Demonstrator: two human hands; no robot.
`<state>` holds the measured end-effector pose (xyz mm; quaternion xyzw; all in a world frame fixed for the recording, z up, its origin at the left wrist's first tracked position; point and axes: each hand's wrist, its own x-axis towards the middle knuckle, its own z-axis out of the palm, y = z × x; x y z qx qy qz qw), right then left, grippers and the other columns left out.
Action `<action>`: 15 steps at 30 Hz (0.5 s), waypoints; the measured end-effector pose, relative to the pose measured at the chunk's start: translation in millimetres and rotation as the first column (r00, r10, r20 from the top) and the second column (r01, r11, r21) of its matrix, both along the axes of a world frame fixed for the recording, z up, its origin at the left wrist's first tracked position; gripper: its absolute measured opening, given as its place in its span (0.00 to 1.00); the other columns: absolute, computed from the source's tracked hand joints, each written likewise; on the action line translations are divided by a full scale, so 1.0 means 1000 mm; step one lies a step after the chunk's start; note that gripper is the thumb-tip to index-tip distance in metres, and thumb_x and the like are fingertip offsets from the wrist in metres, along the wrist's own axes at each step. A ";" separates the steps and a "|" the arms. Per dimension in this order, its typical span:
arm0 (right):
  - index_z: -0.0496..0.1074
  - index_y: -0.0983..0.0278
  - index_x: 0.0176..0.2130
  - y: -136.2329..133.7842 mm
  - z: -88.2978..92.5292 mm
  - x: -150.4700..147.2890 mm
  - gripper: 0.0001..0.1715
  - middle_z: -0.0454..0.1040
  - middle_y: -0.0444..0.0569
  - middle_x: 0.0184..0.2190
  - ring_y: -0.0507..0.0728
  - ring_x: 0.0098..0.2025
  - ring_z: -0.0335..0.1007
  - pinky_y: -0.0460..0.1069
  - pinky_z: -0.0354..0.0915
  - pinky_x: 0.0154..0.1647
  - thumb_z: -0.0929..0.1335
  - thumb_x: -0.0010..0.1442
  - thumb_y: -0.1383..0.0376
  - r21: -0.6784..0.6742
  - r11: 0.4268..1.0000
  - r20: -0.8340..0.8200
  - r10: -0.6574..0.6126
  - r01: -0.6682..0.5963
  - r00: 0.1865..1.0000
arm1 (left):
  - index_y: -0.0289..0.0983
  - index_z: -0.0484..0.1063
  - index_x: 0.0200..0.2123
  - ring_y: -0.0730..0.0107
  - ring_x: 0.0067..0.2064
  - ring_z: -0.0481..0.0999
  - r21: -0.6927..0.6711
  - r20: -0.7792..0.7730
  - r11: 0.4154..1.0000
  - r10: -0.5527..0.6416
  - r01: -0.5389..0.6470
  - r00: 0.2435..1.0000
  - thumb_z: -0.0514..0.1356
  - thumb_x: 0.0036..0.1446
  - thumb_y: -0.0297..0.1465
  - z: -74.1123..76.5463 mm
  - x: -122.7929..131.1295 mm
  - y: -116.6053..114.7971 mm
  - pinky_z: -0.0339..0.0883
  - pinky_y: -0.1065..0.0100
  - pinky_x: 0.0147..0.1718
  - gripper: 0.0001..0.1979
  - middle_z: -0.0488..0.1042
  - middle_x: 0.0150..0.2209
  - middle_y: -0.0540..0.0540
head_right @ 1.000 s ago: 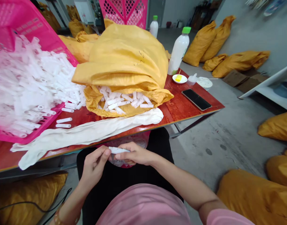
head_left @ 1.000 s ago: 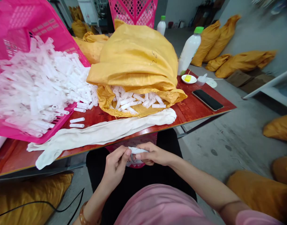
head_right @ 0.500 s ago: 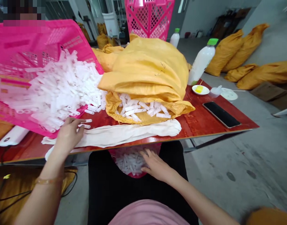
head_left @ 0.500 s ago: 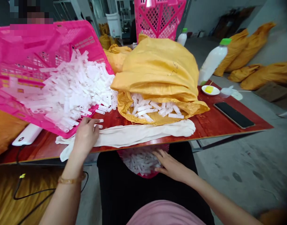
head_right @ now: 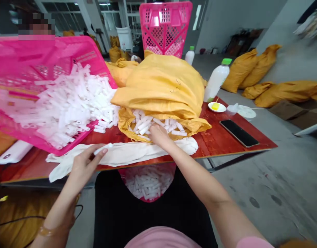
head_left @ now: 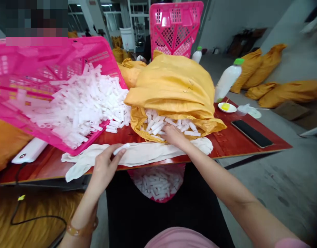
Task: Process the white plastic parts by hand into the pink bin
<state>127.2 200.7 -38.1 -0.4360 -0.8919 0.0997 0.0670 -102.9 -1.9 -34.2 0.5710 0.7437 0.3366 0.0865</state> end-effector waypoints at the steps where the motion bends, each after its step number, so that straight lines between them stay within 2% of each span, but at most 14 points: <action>1: 0.76 0.70 0.41 0.000 0.001 0.003 0.08 0.77 0.63 0.45 0.66 0.48 0.74 0.53 0.65 0.45 0.69 0.62 0.67 0.007 1.000 0.010 0.011 -0.011 1.000 | 0.39 0.77 0.51 0.64 0.37 0.76 0.024 0.066 0.999 -0.039 0.037 0.997 0.55 0.66 0.47 0.002 0.009 -0.006 0.68 0.66 0.38 0.21 0.80 0.42 0.44; 3: 0.74 0.70 0.45 -0.003 0.007 0.020 0.12 0.77 0.63 0.45 0.67 0.47 0.73 0.54 0.64 0.44 0.68 0.61 0.69 0.056 0.998 0.008 -0.005 0.005 1.000 | 0.40 0.76 0.54 0.62 0.45 0.77 0.047 0.169 0.996 -0.089 0.082 0.982 0.55 0.67 0.45 0.004 0.023 -0.017 0.68 0.65 0.45 0.20 0.79 0.49 0.43; 4: 0.73 0.70 0.47 -0.007 0.012 0.031 0.14 0.76 0.62 0.44 0.67 0.47 0.73 0.54 0.64 0.44 0.67 0.61 0.69 0.093 0.995 -0.025 -0.035 0.037 0.999 | 0.41 0.75 0.55 0.62 0.45 0.77 0.045 0.222 0.995 -0.092 0.084 0.971 0.55 0.67 0.44 0.004 0.029 -0.020 0.68 0.65 0.45 0.20 0.79 0.48 0.43; 6: 0.70 0.68 0.50 -0.020 0.019 0.057 0.16 0.75 0.59 0.44 0.64 0.43 0.72 0.54 0.63 0.43 0.67 0.61 0.68 0.119 0.988 -0.191 -0.076 0.100 0.979 | 0.40 0.73 0.55 0.66 0.37 0.76 0.058 0.360 0.996 -0.077 0.060 0.930 0.58 0.66 0.44 0.004 0.039 -0.024 0.69 0.67 0.38 0.20 0.80 0.39 0.46; 7: 0.69 0.67 0.50 -0.029 0.021 0.069 0.16 0.75 0.56 0.43 0.62 0.41 0.71 0.52 0.63 0.42 0.67 0.62 0.67 0.066 0.993 -0.311 -0.072 0.097 0.948 | 0.39 0.72 0.54 0.69 0.32 0.75 0.072 0.431 0.996 -0.071 0.044 0.899 0.60 0.65 0.44 0.004 0.045 -0.025 0.69 0.69 0.34 0.20 0.78 0.34 0.48; 9: 0.68 0.65 0.51 -0.054 0.019 0.087 0.17 0.73 0.50 0.38 0.56 0.34 0.67 0.50 0.62 0.37 0.67 0.63 0.63 -0.193 0.980 -0.541 -0.068 -0.045 0.838 | 0.37 0.74 0.51 0.72 0.26 0.71 0.113 0.527 0.994 -0.065 0.006 0.847 0.62 0.62 0.44 0.005 0.059 -0.023 0.67 0.71 0.28 0.19 0.76 0.29 0.50; 10: 0.68 0.64 0.53 -0.068 0.015 0.092 0.18 0.71 0.47 0.35 0.54 0.31 0.65 0.48 0.61 0.34 0.66 0.65 0.61 -0.355 0.920 -0.624 -0.102 -0.165 0.775 | 0.37 0.75 0.49 0.73 0.26 0.70 0.133 0.540 0.991 -0.061 -0.014 0.839 0.63 0.62 0.43 0.005 0.067 -0.022 0.66 0.72 0.27 0.19 0.75 0.28 0.51; 12: 0.68 0.64 0.56 -0.095 0.002 0.093 0.21 0.65 0.43 0.30 0.51 0.27 0.59 0.46 0.58 0.29 0.66 0.66 0.58 -0.600 0.705 -0.703 -0.237 -0.379 0.671 | 0.37 0.78 0.46 0.74 0.25 0.69 0.160 0.515 0.986 -0.038 -0.052 0.857 0.64 0.61 0.43 0.006 0.083 -0.019 0.64 0.73 0.26 0.17 0.73 0.26 0.52; 13: 0.69 0.64 0.56 -0.107 -0.005 0.091 0.22 0.63 0.42 0.29 0.50 0.27 0.57 0.45 0.56 0.28 0.67 0.66 0.57 -0.657 0.603 -0.713 -0.304 -0.453 0.632 | 0.37 0.79 0.46 0.74 0.25 0.69 0.171 0.494 0.983 -0.033 -0.060 0.869 0.64 0.60 0.42 0.007 0.091 -0.019 0.63 0.74 0.25 0.17 0.72 0.25 0.52; 14: 0.70 0.64 0.56 -0.117 -0.011 0.089 0.23 0.63 0.42 0.30 0.49 0.27 0.56 0.45 0.55 0.28 0.69 0.66 0.56 -0.681 0.533 -0.719 -0.352 -0.503 0.599 | 0.37 0.79 0.46 0.75 0.25 0.68 0.179 0.473 0.982 -0.038 -0.055 0.880 0.65 0.60 0.42 0.008 0.098 -0.019 0.62 0.74 0.24 0.16 0.70 0.24 0.53; 15: 0.71 0.64 0.55 -0.125 -0.016 0.086 0.23 0.63 0.42 0.31 0.49 0.27 0.56 0.45 0.54 0.27 0.70 0.65 0.55 -0.684 0.498 -0.725 -0.380 -0.533 0.575 | 0.38 0.79 0.46 0.75 0.24 0.67 0.185 0.452 0.982 -0.050 -0.039 0.891 0.64 0.61 0.42 0.009 0.104 -0.020 0.61 0.74 0.23 0.16 0.70 0.23 0.53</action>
